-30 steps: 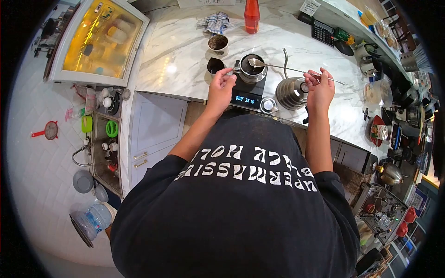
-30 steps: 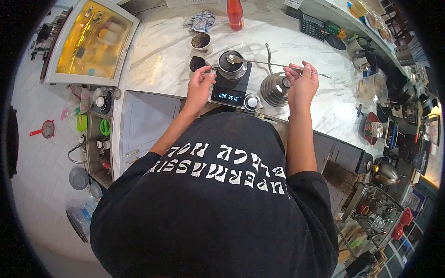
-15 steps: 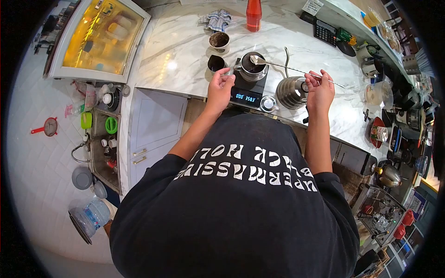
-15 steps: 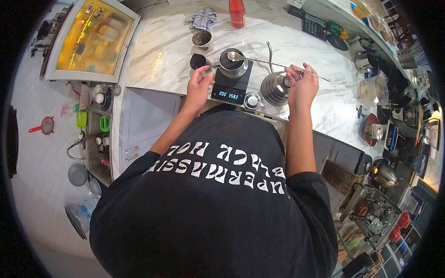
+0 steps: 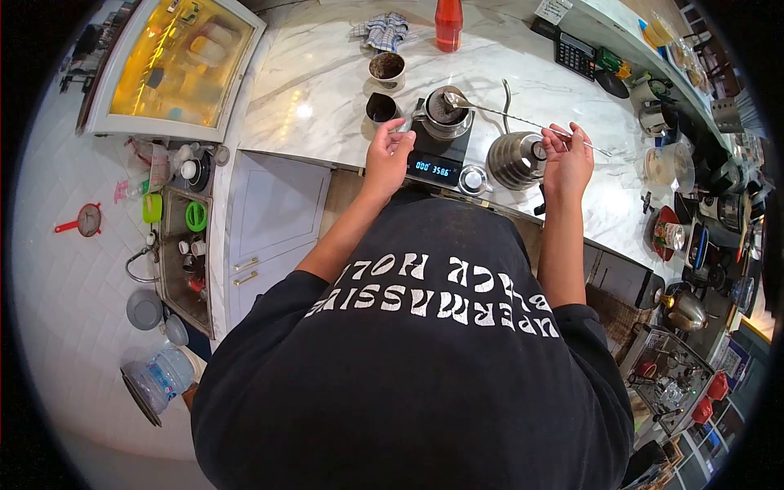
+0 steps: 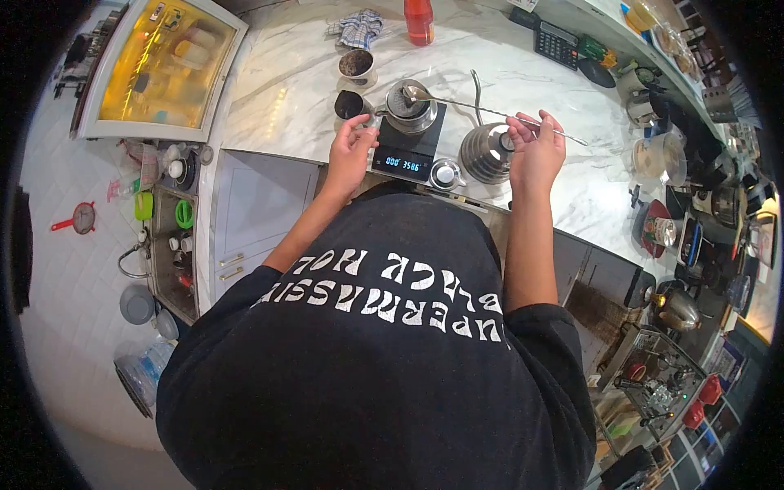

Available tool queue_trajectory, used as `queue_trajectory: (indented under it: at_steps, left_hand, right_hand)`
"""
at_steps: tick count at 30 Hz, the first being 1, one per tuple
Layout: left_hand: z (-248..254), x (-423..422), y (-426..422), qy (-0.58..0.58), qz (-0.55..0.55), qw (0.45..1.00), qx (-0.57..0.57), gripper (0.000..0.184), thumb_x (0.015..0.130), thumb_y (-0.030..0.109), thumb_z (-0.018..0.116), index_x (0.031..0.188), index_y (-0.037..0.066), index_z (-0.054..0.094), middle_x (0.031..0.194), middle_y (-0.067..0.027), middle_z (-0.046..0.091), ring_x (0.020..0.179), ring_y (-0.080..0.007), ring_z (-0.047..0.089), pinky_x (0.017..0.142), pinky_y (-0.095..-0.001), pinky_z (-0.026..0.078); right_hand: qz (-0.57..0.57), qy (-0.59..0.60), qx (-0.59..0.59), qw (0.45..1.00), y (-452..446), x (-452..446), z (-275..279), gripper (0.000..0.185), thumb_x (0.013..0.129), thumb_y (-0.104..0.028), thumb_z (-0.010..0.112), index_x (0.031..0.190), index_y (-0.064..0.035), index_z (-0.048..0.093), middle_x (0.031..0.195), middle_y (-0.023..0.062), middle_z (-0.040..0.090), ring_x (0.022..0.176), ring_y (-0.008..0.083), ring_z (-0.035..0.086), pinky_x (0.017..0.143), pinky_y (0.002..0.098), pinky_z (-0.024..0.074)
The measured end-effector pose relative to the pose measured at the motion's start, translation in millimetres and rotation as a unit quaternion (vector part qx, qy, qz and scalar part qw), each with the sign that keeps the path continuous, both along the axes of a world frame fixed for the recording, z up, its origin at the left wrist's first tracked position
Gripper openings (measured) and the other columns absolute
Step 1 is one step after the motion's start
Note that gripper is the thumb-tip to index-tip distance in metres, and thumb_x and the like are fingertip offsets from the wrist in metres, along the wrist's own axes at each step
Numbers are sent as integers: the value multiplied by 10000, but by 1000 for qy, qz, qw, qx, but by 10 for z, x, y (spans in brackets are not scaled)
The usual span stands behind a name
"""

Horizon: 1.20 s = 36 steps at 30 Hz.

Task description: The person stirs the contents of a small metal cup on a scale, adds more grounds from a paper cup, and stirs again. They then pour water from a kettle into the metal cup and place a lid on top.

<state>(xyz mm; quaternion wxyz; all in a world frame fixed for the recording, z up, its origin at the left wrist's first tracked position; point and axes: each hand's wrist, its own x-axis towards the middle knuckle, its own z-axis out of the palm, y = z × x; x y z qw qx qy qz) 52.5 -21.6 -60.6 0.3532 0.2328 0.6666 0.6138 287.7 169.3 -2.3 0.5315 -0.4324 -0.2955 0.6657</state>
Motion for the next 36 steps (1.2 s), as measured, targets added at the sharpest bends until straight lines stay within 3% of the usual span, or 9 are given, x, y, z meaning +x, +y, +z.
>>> queue_trajectory:
  at_steps: [21, 33, 36]
  left_hand:
    - [-76, -356, -183, -12, 9, 1000, -24, 400, 1001, 237, 638, 1359, 89, 540, 1100, -59, 685, 969, -125, 627, 735, -276, 451]
    - [10, -1155, -311, 12, -35, 998, -51, 391, 1004, 247, 623, 1355, 91, 546, 1080, -61, 689, 972, -140, 634, 782, -305, 467]
    - [80, -1318, -303, -18, -19, 999, -26, 361, 994, 176, 644, 1313, 31, 556, 973, -59, 626, 911, -125, 600, 831, -279, 485]
  right_hand:
    - [-60, -5, 3, 998, -182, -36, 21, 312, 1080, -196, 468, 1285, 39, 451, 1075, 254, 626, 879, 321, 699, 768, 379, 571]
    - [-138, -30, 73, 987, -612, -257, 440, 311, 1080, -208, 478, 1285, 26, 461, 1079, 249, 632, 872, 329, 700, 774, 380, 574]
    - [-156, -37, 78, 984, -736, -406, 535, 313, 1079, -206, 481, 1289, 25, 459, 1078, 250, 633, 876, 327, 700, 784, 380, 570]
